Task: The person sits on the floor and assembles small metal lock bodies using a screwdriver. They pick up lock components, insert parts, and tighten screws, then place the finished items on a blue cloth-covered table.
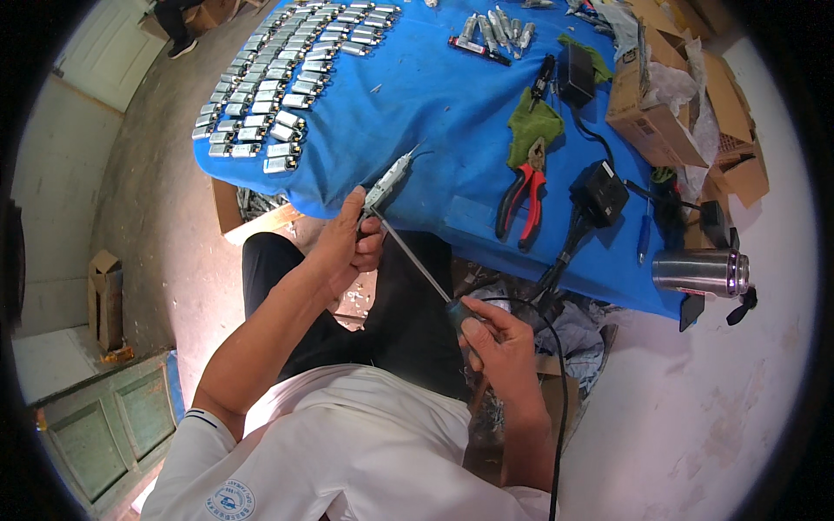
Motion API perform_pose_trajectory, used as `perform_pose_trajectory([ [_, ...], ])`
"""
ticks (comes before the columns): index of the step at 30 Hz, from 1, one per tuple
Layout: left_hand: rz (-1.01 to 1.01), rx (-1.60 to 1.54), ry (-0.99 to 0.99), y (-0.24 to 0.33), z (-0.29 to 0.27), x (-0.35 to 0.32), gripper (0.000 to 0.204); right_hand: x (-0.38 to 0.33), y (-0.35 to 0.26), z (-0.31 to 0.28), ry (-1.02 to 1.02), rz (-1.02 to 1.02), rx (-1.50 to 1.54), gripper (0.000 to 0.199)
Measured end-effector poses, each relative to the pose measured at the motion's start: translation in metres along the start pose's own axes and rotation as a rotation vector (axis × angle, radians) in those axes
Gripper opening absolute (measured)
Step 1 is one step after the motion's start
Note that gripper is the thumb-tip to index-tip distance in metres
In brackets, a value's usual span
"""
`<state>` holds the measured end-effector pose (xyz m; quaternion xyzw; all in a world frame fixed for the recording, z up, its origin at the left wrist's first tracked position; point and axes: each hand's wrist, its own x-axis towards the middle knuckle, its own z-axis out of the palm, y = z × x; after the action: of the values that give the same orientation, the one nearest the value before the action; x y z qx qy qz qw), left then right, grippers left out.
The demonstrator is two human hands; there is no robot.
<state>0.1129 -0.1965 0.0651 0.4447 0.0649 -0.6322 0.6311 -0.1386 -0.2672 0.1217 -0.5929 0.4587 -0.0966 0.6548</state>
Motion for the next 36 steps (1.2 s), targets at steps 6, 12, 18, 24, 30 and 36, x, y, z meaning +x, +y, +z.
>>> perform_pose_trajectory([
  [6, -0.042, 0.006, 0.035, 0.004, 0.002, -0.001, 0.049, -0.002, -0.001, 0.003, -0.005, 0.101, 0.078, 0.036],
  [12, -0.08, -0.051, -0.029, 0.002, -0.003, 0.0, 0.048, -0.015, -0.019, 0.011, 0.144, -0.391, -0.536, 0.03],
  [18, -0.08, -0.107, -0.052, 0.002, -0.002, -0.001, 0.049, -0.018, -0.029, 0.014, 0.184, -0.475, -0.66, 0.028],
  [24, -0.05, -0.068, -0.067, 0.0, -0.002, 0.0, 0.049, -0.02, -0.027, 0.014, 0.2, -0.533, -0.683, 0.028],
  [30, -0.02, -0.04, -0.041, -0.003, 0.001, 0.001, 0.049, -0.02, -0.028, 0.014, 0.211, -0.559, -0.692, 0.03],
  [36, -0.002, -0.023, -0.006, -0.005, 0.003, 0.001, 0.049, -0.023, -0.026, 0.019, 0.255, -0.656, -0.829, 0.031],
])
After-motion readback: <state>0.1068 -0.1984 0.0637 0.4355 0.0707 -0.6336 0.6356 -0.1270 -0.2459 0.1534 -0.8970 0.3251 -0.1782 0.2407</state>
